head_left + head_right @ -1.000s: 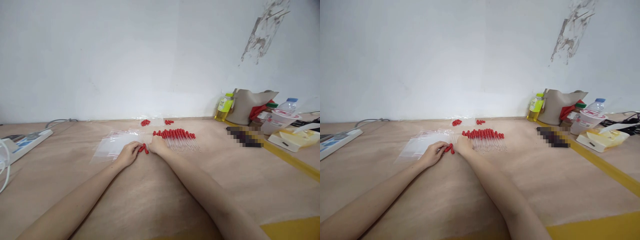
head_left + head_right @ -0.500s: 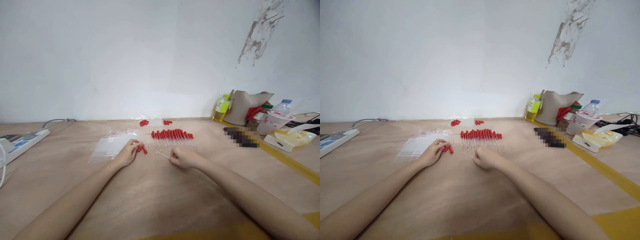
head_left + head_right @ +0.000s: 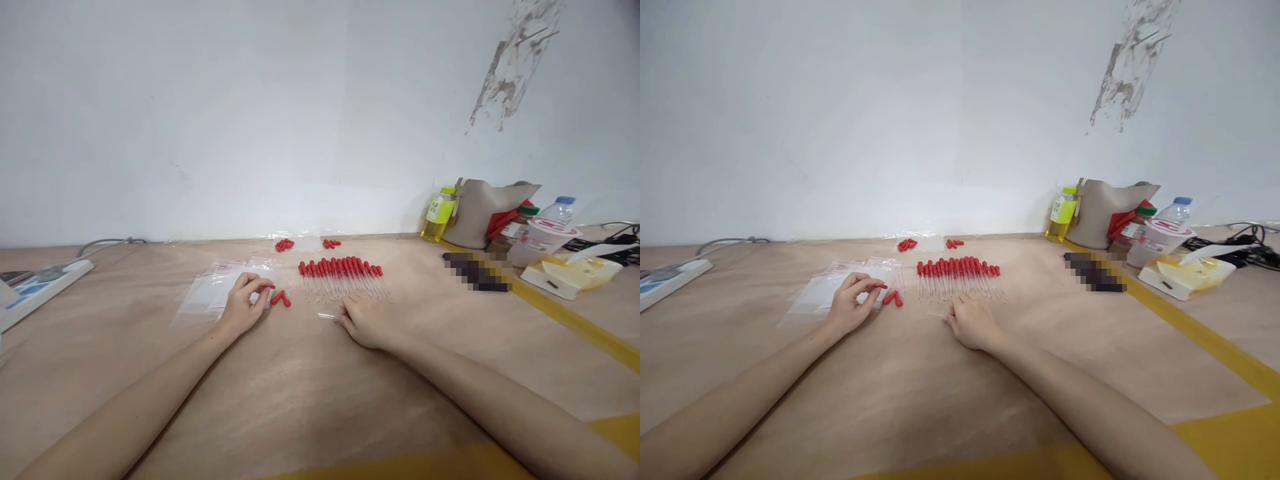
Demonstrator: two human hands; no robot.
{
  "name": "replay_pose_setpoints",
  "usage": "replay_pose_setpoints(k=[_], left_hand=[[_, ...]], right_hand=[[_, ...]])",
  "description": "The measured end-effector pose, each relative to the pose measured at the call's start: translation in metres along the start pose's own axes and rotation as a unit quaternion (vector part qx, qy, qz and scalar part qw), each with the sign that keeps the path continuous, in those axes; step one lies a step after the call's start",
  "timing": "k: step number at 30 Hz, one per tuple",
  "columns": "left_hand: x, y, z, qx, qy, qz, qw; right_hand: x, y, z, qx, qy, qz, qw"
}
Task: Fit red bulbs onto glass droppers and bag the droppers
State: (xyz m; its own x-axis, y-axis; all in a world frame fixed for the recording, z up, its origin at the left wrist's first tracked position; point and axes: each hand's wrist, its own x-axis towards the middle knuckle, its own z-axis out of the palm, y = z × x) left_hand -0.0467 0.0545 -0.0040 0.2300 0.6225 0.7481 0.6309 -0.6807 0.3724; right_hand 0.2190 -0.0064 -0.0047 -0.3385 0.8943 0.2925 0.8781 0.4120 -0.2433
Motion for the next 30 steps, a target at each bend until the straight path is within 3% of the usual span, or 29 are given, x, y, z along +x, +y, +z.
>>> replay_pose_setpoints(k=[3,7,10,12,16,24,30], left_hand=[[-0.002,0.013,0.003,-0.064,-0.003,0.001,0.998],[-0.013,0.035,0.014,-0.13,-0.061,-0.037,0.989],[-0.021,0.048,0.021,-0.139,-0.108,-0.056,0.983],[-0.022,0.054,0.022,-0.119,-0.134,-0.034,0.983],[-0.019,0.059,0.02,-0.086,-0.151,0.009,0.985],[-0.019,0.055,0.023,-0.089,-0.138,0.023,0.986],[-0.02,0.056,0.02,-0.103,-0.194,0.024,0.975]], right_hand=[[-0.004,-0.002,0.006,-0.01,0.044,-0.004,0.999],[-0.005,-0.002,0.011,0.1,0.103,-0.025,0.989],[-0.004,-0.004,0.012,0.153,0.13,-0.057,0.978],[-0.004,-0.007,0.012,0.166,0.138,-0.075,0.974],[-0.003,-0.011,0.013,0.176,0.141,-0.082,0.971],[0.0,-0.012,0.019,0.158,0.115,-0.097,0.976],[0.001,-0.007,0.013,0.158,0.068,-0.113,0.979]])
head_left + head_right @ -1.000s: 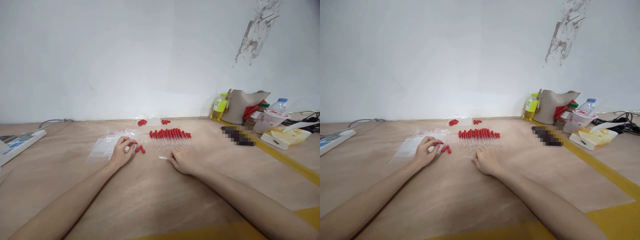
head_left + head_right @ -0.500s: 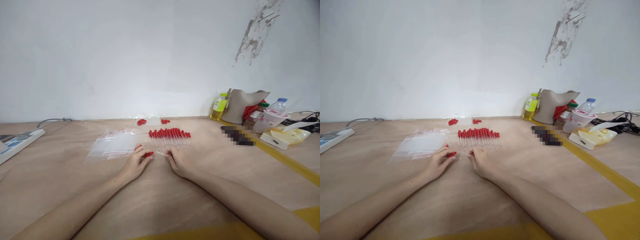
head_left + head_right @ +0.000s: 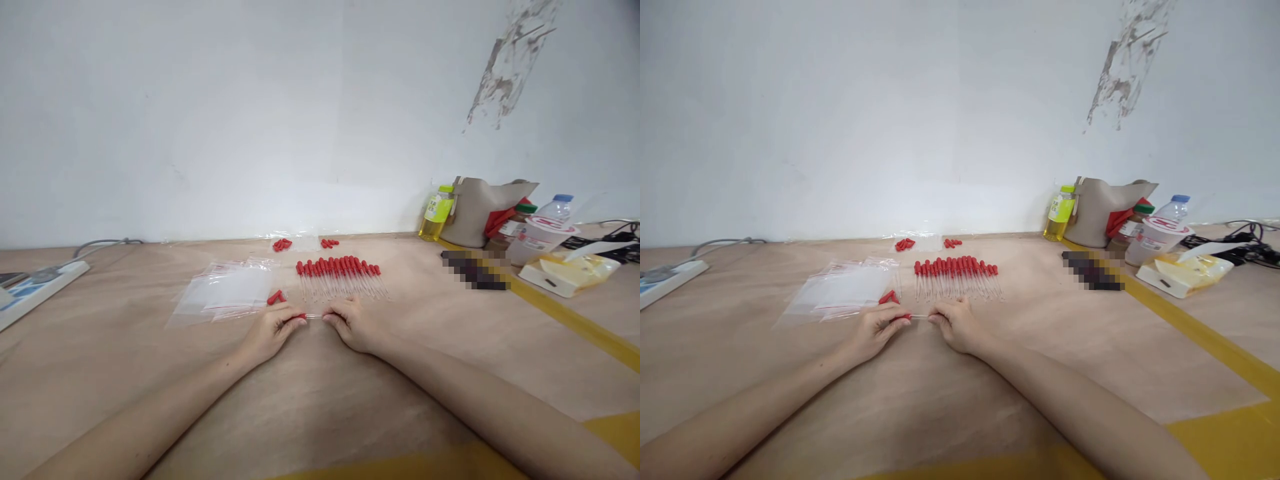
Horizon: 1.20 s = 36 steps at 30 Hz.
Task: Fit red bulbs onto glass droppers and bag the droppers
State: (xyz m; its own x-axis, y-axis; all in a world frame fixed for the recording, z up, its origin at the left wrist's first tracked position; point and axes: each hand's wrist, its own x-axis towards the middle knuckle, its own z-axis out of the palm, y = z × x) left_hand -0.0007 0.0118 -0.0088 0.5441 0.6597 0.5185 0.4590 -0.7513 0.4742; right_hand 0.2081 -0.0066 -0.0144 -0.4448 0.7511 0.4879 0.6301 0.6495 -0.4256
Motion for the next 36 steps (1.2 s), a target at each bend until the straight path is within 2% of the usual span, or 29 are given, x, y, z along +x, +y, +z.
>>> replay_pose_setpoints(k=[4,9,16,23,27,29,31,34,36], left_hand=[[-0.001,0.007,-0.003,0.022,-0.046,0.003,0.999],[-0.002,0.009,-0.002,0.054,-0.052,0.032,0.997],[-0.002,0.011,-0.003,0.066,-0.067,0.05,0.994],[-0.002,0.01,-0.001,0.068,-0.086,0.053,0.993],[0.001,0.006,-0.007,0.085,-0.059,0.068,0.992],[0.004,0.001,-0.014,0.102,-0.022,0.068,0.992],[0.006,-0.009,-0.022,0.121,0.044,0.037,0.991],[0.008,-0.029,-0.029,0.152,0.137,-0.037,0.978],[0.008,-0.04,-0.03,0.165,0.14,-0.064,0.974]], right_hand=[[0.001,0.0,-0.007,-0.053,-0.013,-0.006,0.998],[0.0,-0.007,-0.011,-0.143,0.001,-0.027,0.989],[-0.004,-0.011,-0.001,-0.115,0.003,-0.011,0.993],[0.0,-0.018,0.0,-0.101,-0.045,0.016,0.994],[0.002,-0.026,-0.013,-0.126,-0.07,-0.025,0.989],[0.007,-0.026,-0.02,-0.117,-0.086,-0.02,0.989],[0.018,-0.023,-0.024,-0.085,-0.087,0.026,0.992],[0.045,-0.014,-0.022,-0.028,-0.06,0.134,0.989],[0.067,-0.009,-0.014,0.008,-0.067,0.198,0.978]])
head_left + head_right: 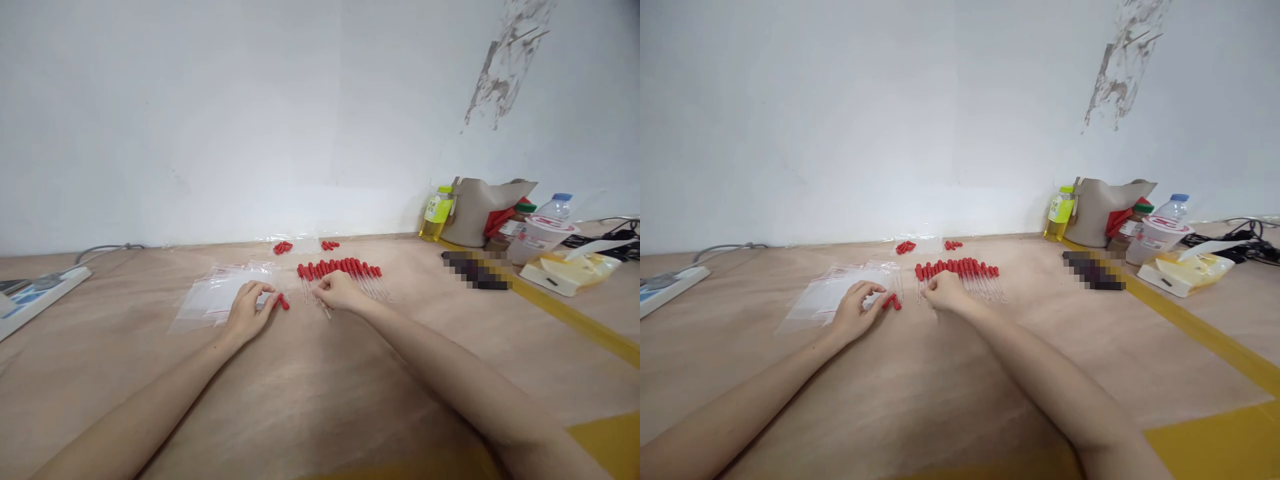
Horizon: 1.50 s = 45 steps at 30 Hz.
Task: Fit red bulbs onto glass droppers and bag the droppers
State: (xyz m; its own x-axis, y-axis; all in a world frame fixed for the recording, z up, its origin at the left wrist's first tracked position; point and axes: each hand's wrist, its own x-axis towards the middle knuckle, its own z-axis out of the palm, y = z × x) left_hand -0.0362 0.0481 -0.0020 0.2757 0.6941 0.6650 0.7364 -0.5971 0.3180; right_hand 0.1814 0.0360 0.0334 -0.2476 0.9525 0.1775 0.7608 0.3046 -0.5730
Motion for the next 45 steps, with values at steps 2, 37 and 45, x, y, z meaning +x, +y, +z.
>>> replay_pose_setpoints(k=[2,37,45], left_hand=[[-0.001,-0.006,0.003,0.001,-0.032,-0.008,0.999],[-0.003,-0.012,0.004,-0.031,-0.04,-0.099,0.994],[-0.008,0.013,0.004,-0.038,-0.037,0.005,0.999]], right_hand=[[0.021,-0.006,0.01,-0.002,0.001,0.038,0.999],[0.057,-0.038,0.044,-0.073,0.013,0.106,0.992],[-0.031,0.03,0.003,0.046,0.066,-0.133,0.988]])
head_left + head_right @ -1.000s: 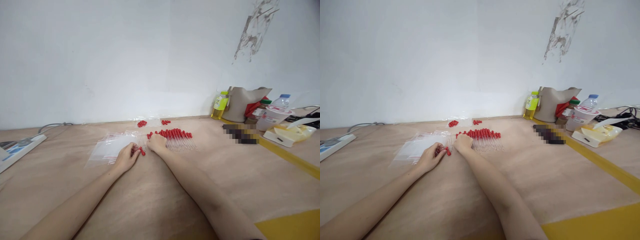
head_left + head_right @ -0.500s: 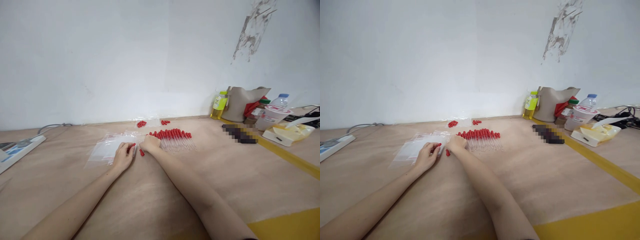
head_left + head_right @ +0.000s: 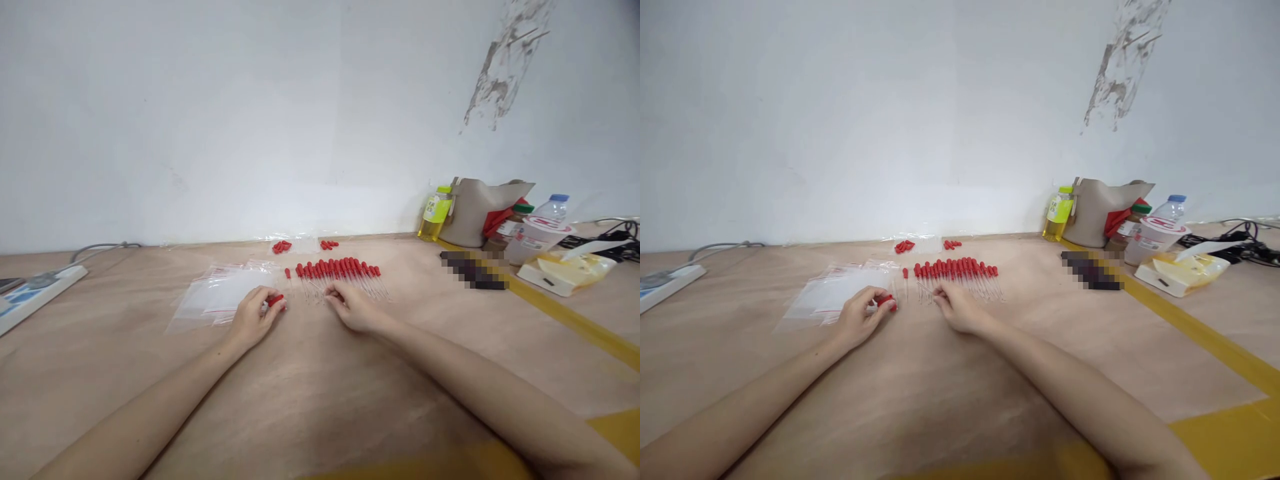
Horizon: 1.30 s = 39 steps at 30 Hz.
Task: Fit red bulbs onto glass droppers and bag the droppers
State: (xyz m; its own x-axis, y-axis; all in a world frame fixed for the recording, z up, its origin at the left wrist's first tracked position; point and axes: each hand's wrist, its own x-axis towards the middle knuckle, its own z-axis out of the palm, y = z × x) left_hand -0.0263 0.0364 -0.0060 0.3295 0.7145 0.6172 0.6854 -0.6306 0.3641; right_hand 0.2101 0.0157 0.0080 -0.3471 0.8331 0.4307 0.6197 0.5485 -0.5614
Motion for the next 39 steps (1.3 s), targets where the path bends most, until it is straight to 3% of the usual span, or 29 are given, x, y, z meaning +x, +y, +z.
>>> replay_pose_setpoints(k=[3,7,20,31,39], left_hand=[[-0.006,0.017,0.006,-0.018,-0.036,0.076,0.996],[-0.012,0.033,0.01,-0.046,-0.078,0.128,0.988],[-0.014,0.032,0.011,-0.057,-0.087,0.13,0.986],[-0.013,0.032,0.011,-0.049,-0.147,0.125,0.98],[-0.012,0.036,0.009,-0.053,-0.163,0.145,0.975]], right_hand=[[-0.028,0.008,-0.007,-0.009,0.034,-0.066,0.997],[-0.04,0.006,0.0,-0.061,0.049,-0.086,0.993],[-0.037,0.002,0.008,-0.095,0.027,-0.111,0.989],[-0.033,0.002,0.01,-0.193,0.04,-0.136,0.971],[-0.032,-0.012,0.012,-0.15,-0.011,-0.058,0.987]])
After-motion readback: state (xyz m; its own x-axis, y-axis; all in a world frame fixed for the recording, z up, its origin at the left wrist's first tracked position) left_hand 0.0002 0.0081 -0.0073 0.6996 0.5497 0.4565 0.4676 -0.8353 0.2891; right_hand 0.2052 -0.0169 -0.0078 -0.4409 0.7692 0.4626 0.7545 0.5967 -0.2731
